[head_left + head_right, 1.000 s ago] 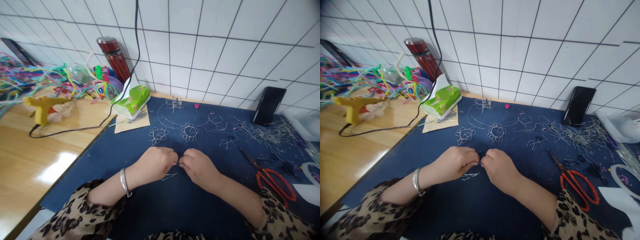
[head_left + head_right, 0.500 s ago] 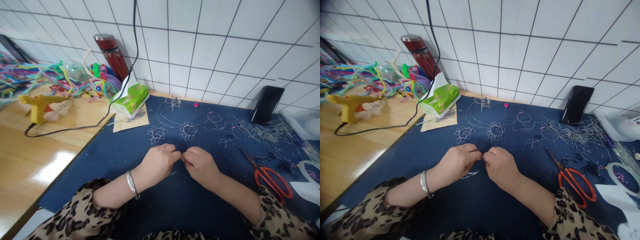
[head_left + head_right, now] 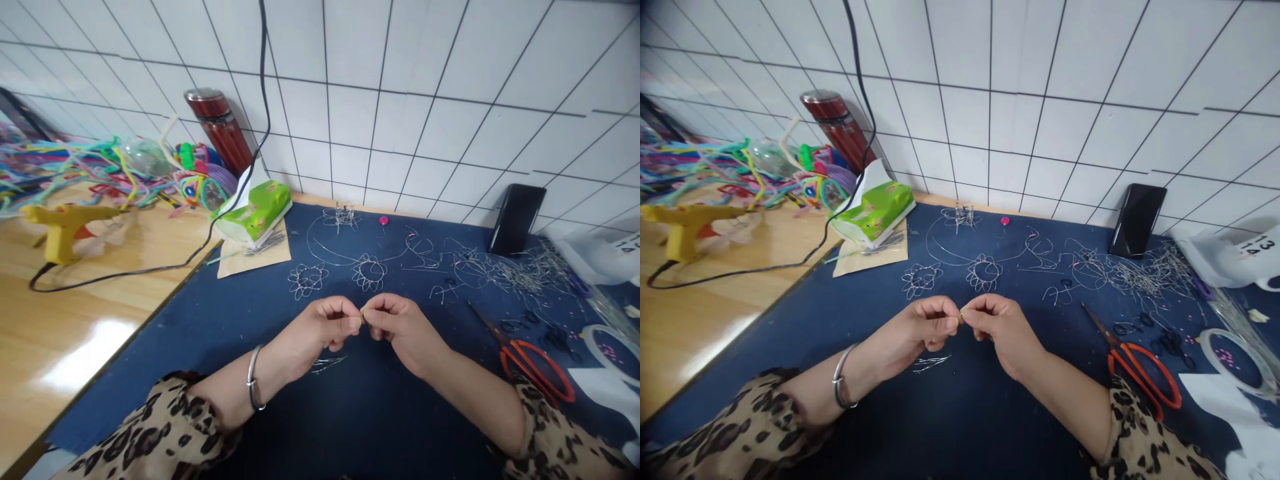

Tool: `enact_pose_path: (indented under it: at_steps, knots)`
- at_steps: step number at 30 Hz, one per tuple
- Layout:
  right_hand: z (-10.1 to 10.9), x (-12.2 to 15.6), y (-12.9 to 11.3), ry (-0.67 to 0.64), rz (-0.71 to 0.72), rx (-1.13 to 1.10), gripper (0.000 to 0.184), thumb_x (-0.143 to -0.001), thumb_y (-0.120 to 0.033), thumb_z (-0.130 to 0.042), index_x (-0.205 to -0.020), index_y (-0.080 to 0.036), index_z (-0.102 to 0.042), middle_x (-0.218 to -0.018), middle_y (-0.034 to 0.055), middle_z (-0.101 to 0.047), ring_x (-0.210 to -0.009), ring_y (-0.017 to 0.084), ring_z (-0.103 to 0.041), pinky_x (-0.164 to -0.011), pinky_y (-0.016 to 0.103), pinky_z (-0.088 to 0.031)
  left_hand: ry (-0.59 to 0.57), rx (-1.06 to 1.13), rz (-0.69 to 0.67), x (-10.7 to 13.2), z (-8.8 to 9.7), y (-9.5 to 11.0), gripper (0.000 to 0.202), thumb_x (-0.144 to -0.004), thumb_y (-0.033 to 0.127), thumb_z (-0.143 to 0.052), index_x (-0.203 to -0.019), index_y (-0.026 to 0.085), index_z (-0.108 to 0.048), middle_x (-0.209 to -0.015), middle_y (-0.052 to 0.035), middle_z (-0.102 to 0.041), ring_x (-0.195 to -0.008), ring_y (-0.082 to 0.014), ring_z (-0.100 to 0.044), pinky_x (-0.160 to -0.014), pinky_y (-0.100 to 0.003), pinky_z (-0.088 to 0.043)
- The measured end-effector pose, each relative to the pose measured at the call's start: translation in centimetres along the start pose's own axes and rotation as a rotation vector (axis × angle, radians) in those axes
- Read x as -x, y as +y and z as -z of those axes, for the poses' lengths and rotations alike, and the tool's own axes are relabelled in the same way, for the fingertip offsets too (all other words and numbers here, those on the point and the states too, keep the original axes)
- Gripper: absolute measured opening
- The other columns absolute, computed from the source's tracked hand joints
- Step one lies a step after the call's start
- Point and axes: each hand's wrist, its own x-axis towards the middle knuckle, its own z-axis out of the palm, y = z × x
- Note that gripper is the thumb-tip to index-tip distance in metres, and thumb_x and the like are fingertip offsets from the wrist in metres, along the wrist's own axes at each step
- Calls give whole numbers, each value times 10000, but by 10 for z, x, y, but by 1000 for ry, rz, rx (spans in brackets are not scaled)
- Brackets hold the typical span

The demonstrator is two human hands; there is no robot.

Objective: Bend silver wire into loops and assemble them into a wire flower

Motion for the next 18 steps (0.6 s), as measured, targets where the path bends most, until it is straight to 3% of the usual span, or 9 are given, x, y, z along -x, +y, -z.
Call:
enact_pose_path:
  at_steps: [5,9,18]
  knots:
    - [12,-6,-5,-139,-88,10,134,-714,-282,-646,-756,-159,-612,-644,-31,-533,-532,57,-432,-535,218,-348,-72,-34,98,-1,11,7,112,-741,228,-640,-786,130,-609,-688,4,-562,-489,-35,-379,-468,-193,-244]
    - [14,-7,-8,-189,-89,71,145,-716,-289,-636,-746,-156,-588,-649,-26,-554,-518,57,-450,-524,217,-371,-80,-88,73,0,12,9,103,-754,220,-625,-796,128,-610,-685,4,-566,-491,-38,-376,-468,-194,-241]
    - [5,-5,0,-101,78,140,114,-759,-268,-605,-751,-166,-552,-638,-40,-534,-538,64,-483,-550,225,-409,50,-89,-50,-2,4,-3,96,-777,224,-597,-761,133,-572,-685,15,-530,-516,-47,-366,-481,-197,-263]
